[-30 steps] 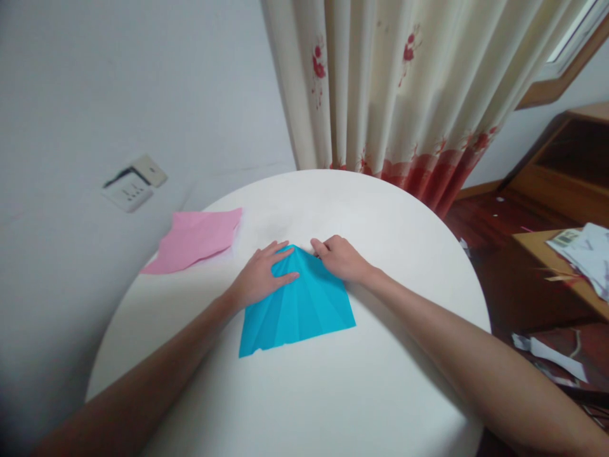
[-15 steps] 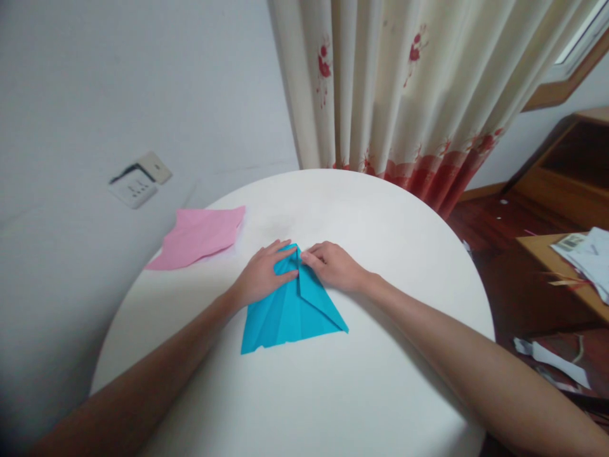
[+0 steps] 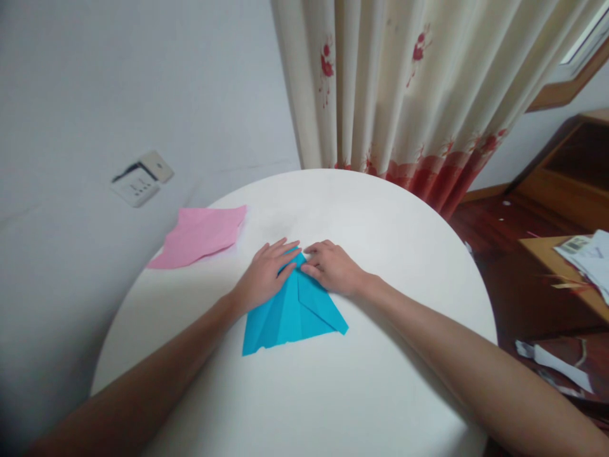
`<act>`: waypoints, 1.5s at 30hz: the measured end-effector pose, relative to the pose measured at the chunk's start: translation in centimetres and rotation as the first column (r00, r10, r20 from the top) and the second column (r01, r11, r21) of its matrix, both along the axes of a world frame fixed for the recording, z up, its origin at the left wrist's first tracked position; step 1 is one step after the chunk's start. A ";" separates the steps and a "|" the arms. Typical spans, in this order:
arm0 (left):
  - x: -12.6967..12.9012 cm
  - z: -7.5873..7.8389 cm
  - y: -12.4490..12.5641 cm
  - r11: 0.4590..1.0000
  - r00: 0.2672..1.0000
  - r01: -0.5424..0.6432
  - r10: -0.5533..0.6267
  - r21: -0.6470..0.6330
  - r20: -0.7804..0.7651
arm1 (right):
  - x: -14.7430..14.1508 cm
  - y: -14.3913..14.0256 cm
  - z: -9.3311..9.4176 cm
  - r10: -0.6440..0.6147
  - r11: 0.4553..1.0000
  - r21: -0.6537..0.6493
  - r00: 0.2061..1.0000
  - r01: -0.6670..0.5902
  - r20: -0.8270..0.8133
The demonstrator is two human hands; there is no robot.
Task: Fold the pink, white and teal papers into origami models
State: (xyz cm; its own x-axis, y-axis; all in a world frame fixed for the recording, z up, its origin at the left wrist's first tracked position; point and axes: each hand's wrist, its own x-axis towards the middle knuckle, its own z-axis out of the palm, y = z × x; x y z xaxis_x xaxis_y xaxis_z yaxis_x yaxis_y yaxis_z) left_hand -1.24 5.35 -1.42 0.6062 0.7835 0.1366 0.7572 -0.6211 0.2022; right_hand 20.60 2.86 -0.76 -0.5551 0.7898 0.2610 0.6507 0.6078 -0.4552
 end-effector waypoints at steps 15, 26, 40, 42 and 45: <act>-0.1 0.0 -0.2 0.992 0.998 0.017 -0.023 -0.126 -0.050 | 0.5 0.3 -1.2 -0.116 0.979 -0.147 0.983 0.138 0.145; -0.1 0.2 -0.5 0.990 0.996 0.029 -0.040 -0.139 -0.077 | 2.6 -0.1 0.0 0.051 0.945 -0.326 0.978 0.018 0.202; -0.1 0.3 -0.8 0.990 0.993 0.025 -0.041 -0.141 -0.110 | 1.2 0.5 -0.9 -0.157 0.959 -0.203 0.966 0.199 0.205; -0.2 0.2 -0.8 0.991 0.993 0.031 -0.045 -0.130 -0.106 | 1.4 0.6 -0.9 -0.142 0.959 -0.214 0.969 0.186 0.203; -0.2 -0.1 -0.7 0.994 0.995 0.006 -0.017 -0.107 -0.102 | 1.7 0.6 -0.5 -0.124 0.955 -0.241 0.972 0.172 0.201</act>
State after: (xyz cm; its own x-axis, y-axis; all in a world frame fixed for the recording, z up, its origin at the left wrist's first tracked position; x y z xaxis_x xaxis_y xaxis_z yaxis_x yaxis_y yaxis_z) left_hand -1.41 4.61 -1.50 0.6216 0.7832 -0.0112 0.7705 -0.6088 0.1891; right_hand 22.30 3.48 -1.31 -0.4461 0.8933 -0.0542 0.8103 0.3775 -0.4482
